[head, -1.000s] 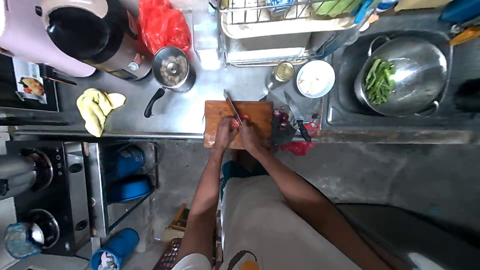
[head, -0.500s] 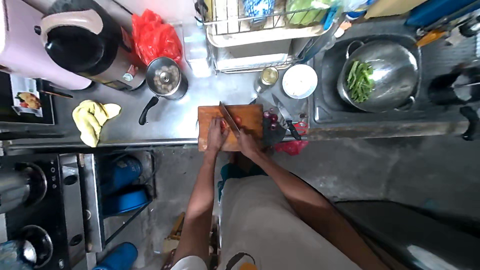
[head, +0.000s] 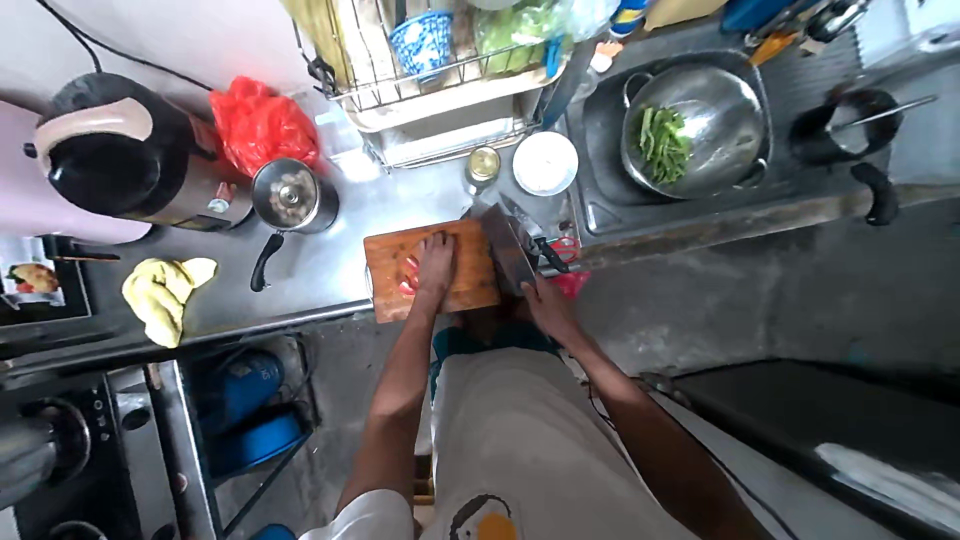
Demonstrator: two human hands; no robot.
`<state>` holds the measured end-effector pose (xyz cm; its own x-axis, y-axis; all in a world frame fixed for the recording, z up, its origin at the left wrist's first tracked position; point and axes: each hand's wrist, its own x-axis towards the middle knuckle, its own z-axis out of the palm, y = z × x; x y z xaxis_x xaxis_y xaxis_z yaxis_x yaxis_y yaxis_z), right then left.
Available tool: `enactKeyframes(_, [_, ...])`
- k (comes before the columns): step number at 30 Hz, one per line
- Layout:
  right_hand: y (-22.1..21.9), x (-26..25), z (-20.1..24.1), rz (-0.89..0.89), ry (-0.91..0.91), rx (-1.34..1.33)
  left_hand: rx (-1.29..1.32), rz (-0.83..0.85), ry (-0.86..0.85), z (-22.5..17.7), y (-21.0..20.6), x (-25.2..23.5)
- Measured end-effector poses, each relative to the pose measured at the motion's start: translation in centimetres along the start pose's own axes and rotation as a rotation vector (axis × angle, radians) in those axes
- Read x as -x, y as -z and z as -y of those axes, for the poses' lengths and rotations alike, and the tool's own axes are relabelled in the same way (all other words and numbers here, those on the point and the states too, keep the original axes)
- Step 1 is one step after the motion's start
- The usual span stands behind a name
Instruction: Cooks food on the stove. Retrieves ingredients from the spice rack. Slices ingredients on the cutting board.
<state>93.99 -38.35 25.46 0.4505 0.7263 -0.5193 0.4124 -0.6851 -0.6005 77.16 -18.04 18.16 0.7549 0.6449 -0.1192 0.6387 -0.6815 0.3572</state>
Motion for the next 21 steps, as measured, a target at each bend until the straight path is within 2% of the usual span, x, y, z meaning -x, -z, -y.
enactKeyframes(5, [0.7, 0.8, -2.2, -0.049, -0.046, -0.035, 0.072, 0.056, 0.111, -2.9, -1.1, -5.3])
enactKeyframes(8, [0.5, 0.7, -2.6, -0.037, -0.046, -0.032, 0.219, 0.032, 0.038, -4.6, -2.1, -6.2])
enactKeyframes(10, [0.4, 0.6, -2.3, -0.037, -0.038, -0.011, 0.286, -0.024, 0.002, -4.6, -2.3, -5.0])
enactKeyframes(13, [0.4, 0.6, -0.6, 0.009, -0.043, 0.050, 0.284, -0.149, 0.141, -2.4, -0.9, 0.3])
enactKeyframes(17, [-1.4, -0.2, 1.4, 0.097, -0.028, 0.113, 0.245, -0.283, 0.355, 3.0, 0.3, 6.0])
enactKeyframes(21, [-3.9, -1.1, 3.4, 0.139, 0.015, 0.161, 0.191, -0.259, 0.302, 5.7, 0.3, 5.4])
